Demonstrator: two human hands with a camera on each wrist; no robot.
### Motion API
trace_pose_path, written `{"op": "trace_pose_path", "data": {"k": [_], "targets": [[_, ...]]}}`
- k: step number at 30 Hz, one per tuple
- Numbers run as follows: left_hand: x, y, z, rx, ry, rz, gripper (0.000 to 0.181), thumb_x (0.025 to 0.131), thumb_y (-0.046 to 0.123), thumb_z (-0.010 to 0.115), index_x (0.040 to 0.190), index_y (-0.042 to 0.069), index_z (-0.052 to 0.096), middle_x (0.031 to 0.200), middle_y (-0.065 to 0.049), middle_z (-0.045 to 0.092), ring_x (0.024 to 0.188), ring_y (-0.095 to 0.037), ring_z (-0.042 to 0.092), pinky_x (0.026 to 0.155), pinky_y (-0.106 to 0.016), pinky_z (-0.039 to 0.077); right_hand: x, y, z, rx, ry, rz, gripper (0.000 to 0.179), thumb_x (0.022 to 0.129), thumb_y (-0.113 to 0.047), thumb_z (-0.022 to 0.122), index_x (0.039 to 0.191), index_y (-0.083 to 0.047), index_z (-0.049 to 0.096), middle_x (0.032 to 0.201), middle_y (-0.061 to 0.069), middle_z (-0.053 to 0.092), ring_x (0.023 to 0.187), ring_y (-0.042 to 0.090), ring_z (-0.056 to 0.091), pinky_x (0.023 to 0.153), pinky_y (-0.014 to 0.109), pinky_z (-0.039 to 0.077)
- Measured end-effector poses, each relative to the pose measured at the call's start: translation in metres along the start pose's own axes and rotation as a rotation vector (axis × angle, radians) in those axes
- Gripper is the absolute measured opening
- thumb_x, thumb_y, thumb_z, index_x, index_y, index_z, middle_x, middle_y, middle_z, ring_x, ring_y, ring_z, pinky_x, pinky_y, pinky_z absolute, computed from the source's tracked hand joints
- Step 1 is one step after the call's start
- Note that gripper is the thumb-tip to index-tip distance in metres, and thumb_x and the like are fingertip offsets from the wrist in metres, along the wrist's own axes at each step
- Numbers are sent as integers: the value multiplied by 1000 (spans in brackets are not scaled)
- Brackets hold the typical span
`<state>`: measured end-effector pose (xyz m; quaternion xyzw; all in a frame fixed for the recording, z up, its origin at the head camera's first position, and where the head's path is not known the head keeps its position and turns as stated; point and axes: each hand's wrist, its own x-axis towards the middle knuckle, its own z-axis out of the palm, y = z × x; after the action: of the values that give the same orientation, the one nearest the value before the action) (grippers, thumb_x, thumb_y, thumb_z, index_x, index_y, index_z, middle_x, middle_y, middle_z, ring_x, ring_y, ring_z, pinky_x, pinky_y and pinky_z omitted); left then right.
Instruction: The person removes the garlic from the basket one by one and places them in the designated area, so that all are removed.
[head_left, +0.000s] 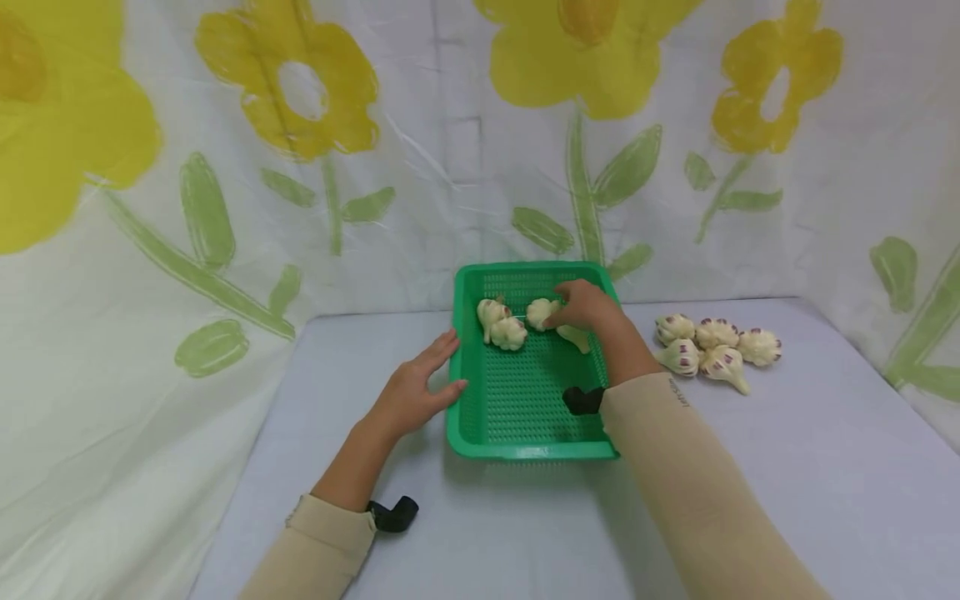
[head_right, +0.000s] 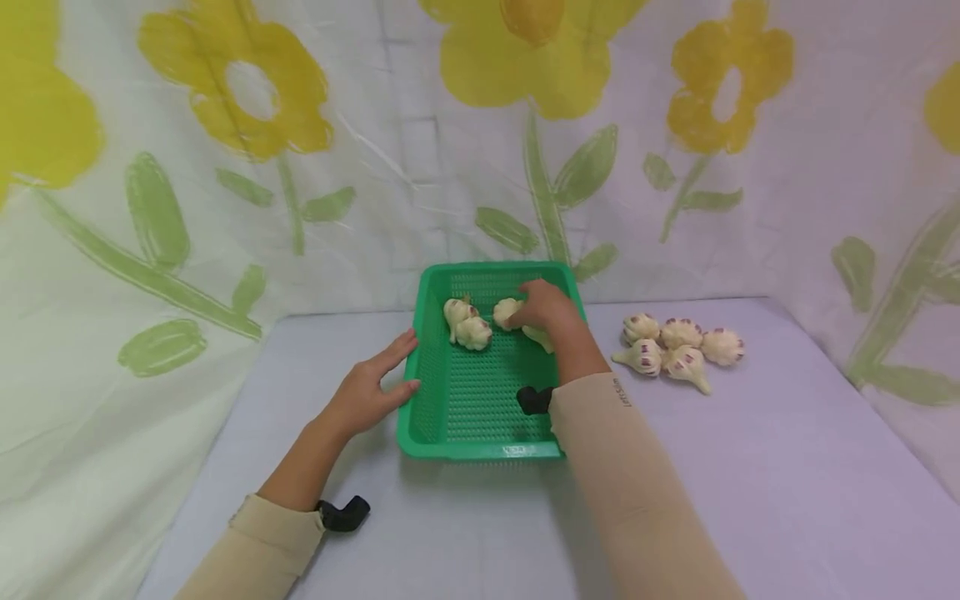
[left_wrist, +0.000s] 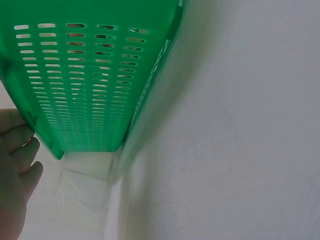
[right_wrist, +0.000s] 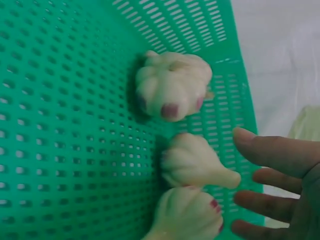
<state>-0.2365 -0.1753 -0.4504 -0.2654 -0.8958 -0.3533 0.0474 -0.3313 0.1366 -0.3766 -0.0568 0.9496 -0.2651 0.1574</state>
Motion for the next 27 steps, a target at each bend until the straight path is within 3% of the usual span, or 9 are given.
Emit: {"op": "trace_pose_path", "data": {"k": [7,14,20,27], "targets": [[1,-1,0,4,3,-12,67,96,41,61,154,18,36,161,6,29,147,-19,31,115,-49,34,7,8,10,75,-5,31,85,88,-31,74,154,-2,29,157,22,31,142,42,32,112,57,36],[1,-2,4,-1,3,-17,67,95,40,61,154,19,36,161,7,29,147,-19,31,116,-48,34,9,14,13,22,-61,55,91,87,-25,75,156,-2,20,158,24,27,142,44,32,110,56,38],[2,-3,4,11,12,-1,67,95,39,61,154,16,36,161,4,30,147,-21,32,115,-49,34,12,16,15,-36,-111,68,83,87,-20,75,153,2,29,148,26,42,132,41,46,102,51,47],[2,-3,4,13,9,-7,67,95,40,60,154,17,36,161,5,29,147,-21,32,115,-49,35,11,16,16,-49,-146,48,72,87,-19,75,147,1,41,145,25,45,130,41,47,100,50,48]]}}
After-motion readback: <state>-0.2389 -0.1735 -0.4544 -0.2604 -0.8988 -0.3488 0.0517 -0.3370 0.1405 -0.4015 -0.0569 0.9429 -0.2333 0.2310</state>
